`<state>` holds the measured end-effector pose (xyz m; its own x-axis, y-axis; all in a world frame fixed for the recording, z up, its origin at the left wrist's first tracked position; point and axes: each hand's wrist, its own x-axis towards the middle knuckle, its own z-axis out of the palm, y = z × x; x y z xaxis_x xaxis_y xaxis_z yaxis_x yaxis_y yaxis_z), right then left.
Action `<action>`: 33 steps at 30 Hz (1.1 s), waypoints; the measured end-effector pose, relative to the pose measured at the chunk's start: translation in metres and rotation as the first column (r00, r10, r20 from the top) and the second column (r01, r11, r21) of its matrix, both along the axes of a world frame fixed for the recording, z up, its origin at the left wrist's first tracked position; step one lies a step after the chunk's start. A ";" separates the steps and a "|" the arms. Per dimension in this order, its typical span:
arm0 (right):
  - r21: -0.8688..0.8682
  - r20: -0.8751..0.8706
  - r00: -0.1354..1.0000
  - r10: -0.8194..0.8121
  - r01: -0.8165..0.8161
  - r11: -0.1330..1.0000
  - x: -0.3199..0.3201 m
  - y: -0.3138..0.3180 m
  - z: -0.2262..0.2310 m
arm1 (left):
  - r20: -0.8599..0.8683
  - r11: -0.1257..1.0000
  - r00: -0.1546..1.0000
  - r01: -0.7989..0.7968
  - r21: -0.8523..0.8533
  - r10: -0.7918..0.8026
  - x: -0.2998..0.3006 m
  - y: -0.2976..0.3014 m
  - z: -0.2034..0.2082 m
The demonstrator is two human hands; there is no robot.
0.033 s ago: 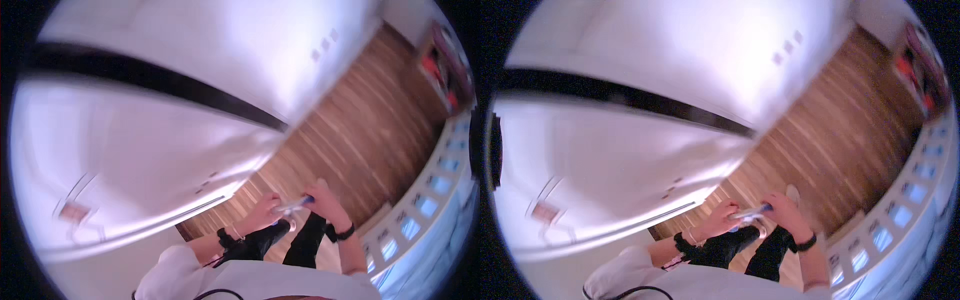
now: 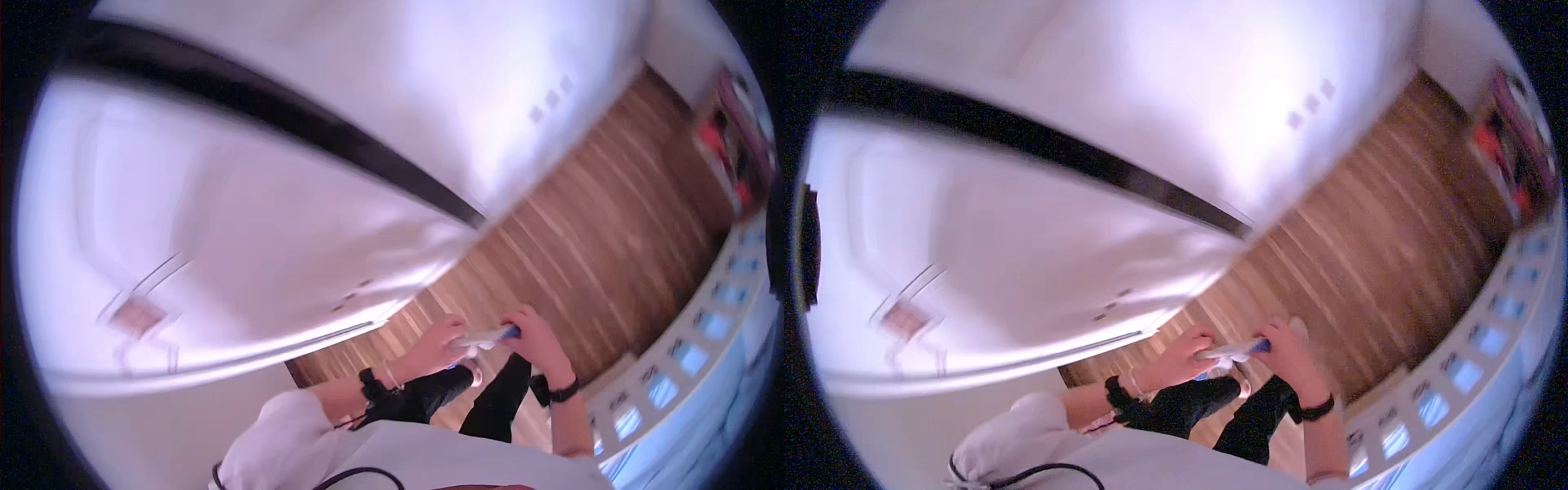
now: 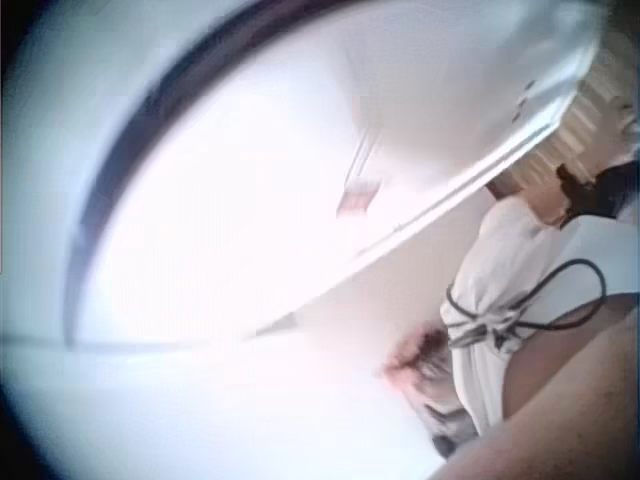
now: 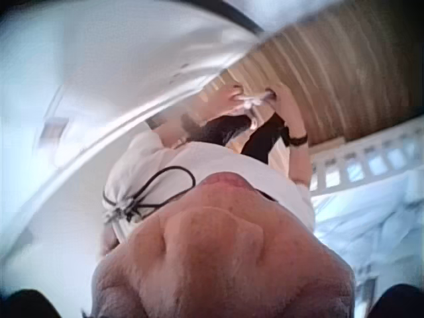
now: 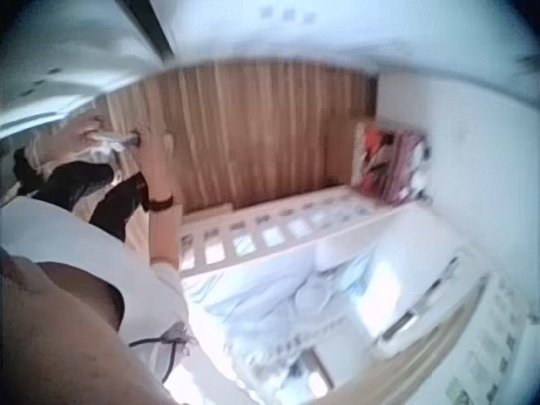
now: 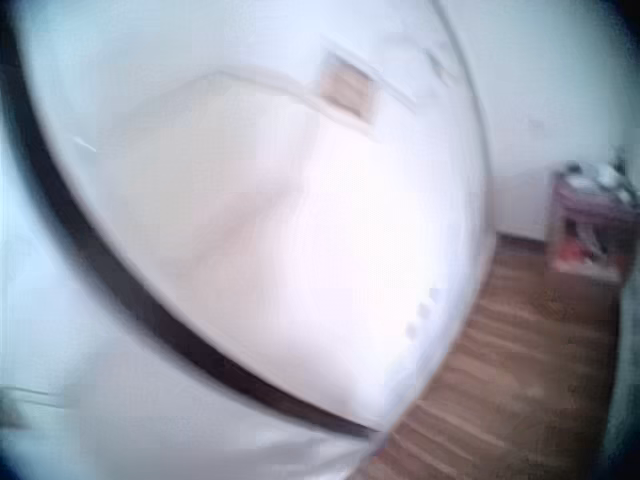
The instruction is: Clean the surface and grooves of a white sliding-door wardrobe using a cloth.
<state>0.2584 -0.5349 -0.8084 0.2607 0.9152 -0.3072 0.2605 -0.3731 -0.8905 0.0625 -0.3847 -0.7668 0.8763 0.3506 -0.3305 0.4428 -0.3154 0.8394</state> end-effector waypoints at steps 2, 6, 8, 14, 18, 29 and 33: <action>0.078 0.082 0.991 -0.109 0.103 0.992 -0.009 0.001 0.033 | -0.061 0.996 0.998 0.016 0.093 -0.011 0.012 0.010 0.056; -0.019 -0.112 0.990 -0.081 0.079 0.997 -0.004 0.039 0.123 | 0.104 0.957 0.994 -0.073 0.280 0.045 -0.003 0.030 0.152; 0.040 -0.111 0.993 0.028 -0.023 0.999 -0.004 0.049 0.147 | 0.166 0.928 0.978 -0.175 0.329 0.126 -0.015 0.033 0.206; 0.191 -0.714 0.698 0.051 0.125 0.973 -0.019 0.062 0.260 | 0.366 0.766 0.854 -0.503 0.400 0.370 -0.049 0.032 0.288; 0.265 -0.707 0.660 0.255 -0.088 0.960 -0.007 0.115 0.323 | 0.247 0.830 0.871 -0.484 0.279 0.425 -0.056 0.017 0.313; 0.278 0.071 0.503 0.861 -0.839 0.467 0.051 0.203 0.401 | 0.587 0.364 0.096 -0.860 -0.357 0.804 0.070 -0.019 0.302; 0.276 0.063 0.553 0.831 -0.809 0.518 0.053 0.206 0.425 | 0.648 -0.162 -0.242 -0.970 -0.182 0.722 0.097 -0.008 0.322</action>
